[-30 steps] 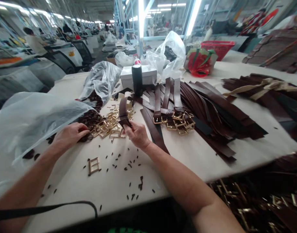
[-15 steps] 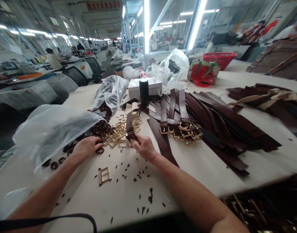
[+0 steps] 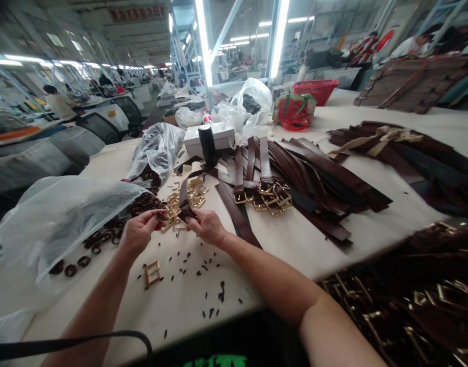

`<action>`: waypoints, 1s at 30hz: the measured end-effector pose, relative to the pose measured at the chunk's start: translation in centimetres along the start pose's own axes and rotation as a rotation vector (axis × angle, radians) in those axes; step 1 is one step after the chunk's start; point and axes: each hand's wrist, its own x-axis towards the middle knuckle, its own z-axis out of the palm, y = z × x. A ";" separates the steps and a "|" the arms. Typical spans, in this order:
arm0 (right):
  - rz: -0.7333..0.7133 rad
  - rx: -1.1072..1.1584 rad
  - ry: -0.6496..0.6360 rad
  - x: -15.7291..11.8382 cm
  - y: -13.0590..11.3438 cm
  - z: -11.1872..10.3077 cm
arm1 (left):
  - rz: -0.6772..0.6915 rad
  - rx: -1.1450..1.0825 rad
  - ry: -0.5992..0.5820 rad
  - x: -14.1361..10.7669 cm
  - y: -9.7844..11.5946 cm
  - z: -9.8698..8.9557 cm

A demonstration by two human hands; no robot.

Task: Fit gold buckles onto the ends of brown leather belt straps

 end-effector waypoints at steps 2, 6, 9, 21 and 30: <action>-0.014 0.010 -0.010 -0.1 -0.2 0.1 | -0.021 -0.137 -0.016 -0.6 0.5 2.0; -0.055 0.003 -0.006 -0.2 -0.4 0.1 | -0.083 -0.259 -0.032 -1.3 0.9 4.0; -0.085 -0.069 -0.001 -0.1 -0.4 0.0 | -0.152 -0.372 -0.063 -1.5 0.7 4.4; -0.177 -0.413 0.009 -0.7 -0.6 1.0 | -0.094 -0.325 0.105 -1.4 -0.5 4.7; -0.084 -0.510 0.031 -0.4 -0.6 1.1 | -0.060 -0.219 0.049 -1.9 -0.7 5.0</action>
